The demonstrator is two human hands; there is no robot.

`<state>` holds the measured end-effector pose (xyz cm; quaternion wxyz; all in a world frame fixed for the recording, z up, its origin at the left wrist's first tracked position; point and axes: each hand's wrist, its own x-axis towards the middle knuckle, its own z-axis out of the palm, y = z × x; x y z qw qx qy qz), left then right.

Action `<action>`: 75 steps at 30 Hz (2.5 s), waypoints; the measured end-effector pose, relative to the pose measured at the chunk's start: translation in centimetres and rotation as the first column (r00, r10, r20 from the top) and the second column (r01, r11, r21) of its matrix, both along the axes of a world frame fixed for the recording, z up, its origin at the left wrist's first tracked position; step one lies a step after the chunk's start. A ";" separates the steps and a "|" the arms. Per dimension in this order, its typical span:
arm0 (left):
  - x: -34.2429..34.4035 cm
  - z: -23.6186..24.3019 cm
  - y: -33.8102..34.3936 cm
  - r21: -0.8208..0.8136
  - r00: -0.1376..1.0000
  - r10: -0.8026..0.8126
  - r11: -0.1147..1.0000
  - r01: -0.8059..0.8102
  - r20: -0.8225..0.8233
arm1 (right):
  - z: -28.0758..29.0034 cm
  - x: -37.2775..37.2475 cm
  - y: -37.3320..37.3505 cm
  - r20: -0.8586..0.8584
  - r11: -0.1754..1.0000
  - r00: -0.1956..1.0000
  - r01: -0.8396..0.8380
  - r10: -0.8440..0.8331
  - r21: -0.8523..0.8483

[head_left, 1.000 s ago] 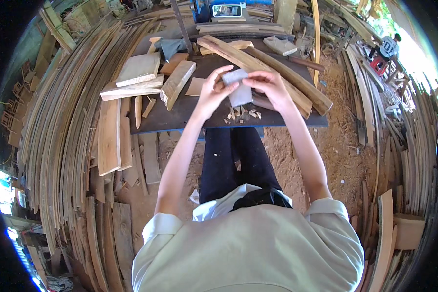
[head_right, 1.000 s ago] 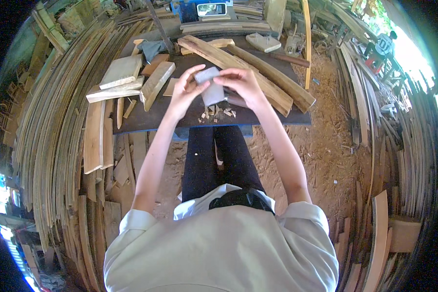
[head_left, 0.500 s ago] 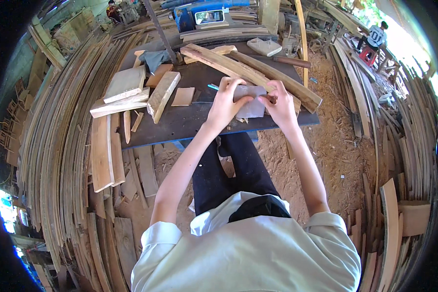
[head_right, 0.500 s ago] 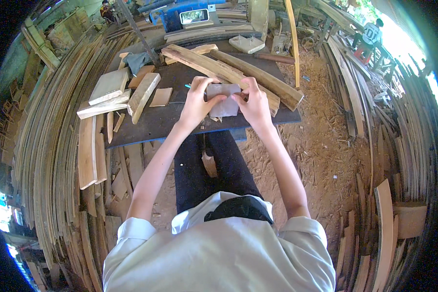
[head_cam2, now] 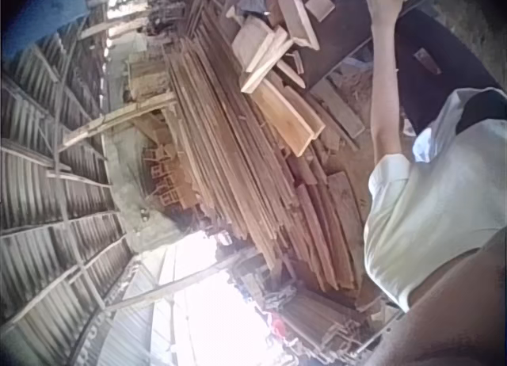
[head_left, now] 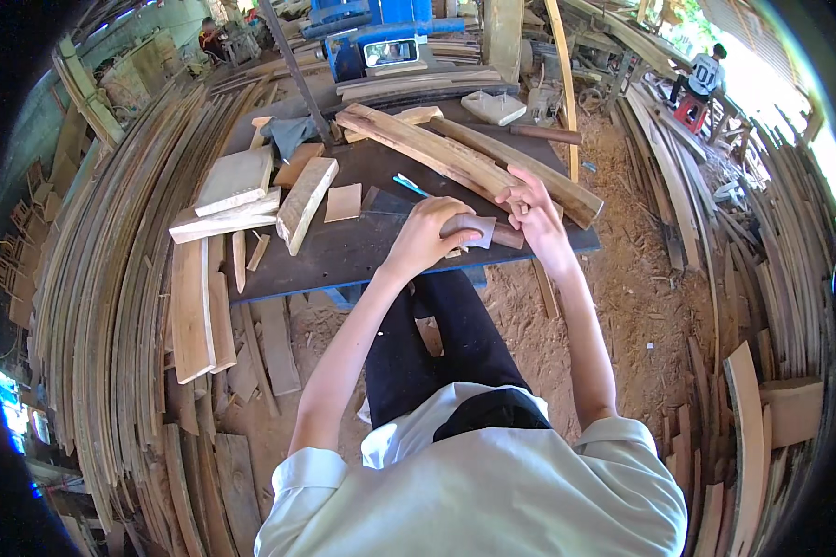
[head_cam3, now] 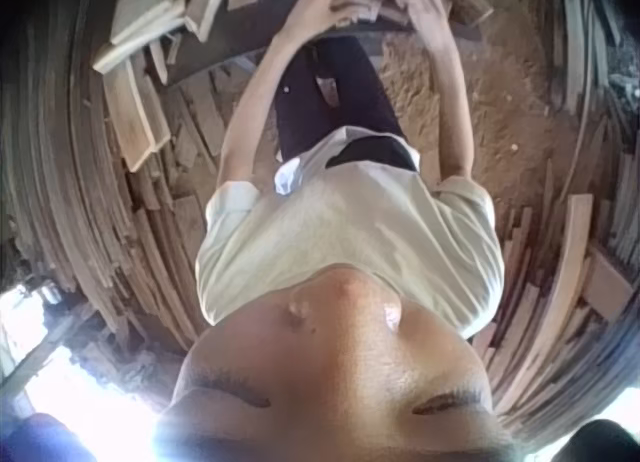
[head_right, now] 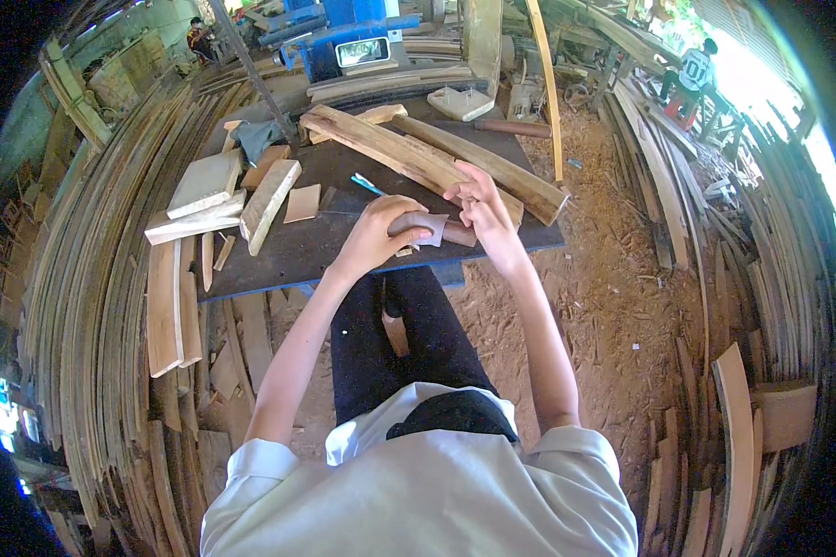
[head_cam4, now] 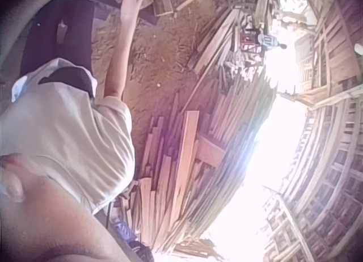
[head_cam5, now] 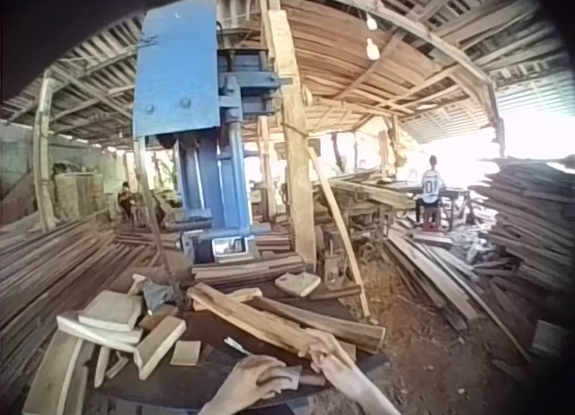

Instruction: The person uses a chisel and a wooden mallet to carve a small, round piece of wood on a workbench. They repeatedly strike the chisel to shape the wood, then switch to using sandpaper to smooth the surface of the carved piece.

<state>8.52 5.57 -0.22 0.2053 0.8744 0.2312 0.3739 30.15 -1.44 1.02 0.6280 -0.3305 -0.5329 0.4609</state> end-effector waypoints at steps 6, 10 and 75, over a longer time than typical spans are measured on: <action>0.3 -0.6 0.2 0.018 1.000 0.025 1.000 -0.025 0.001 | 2.4 0.7 -1.6 -0.262 0.975 0.941 -0.224 0.215 -0.002; 0.5 -0.8 0.3 0.039 0.999 0.048 0.998 -0.047 -0.015 | 2.6 0.8 -1.5 -0.340 0.980 0.928 -0.186 0.152 -0.068; -0.1 -1.7 1.4 0.024 0.998 0.060 0.998 -0.060 0.017 | 0.8 -3.2 1.9 0.755 0.838 0.480 -0.070 -0.447 0.541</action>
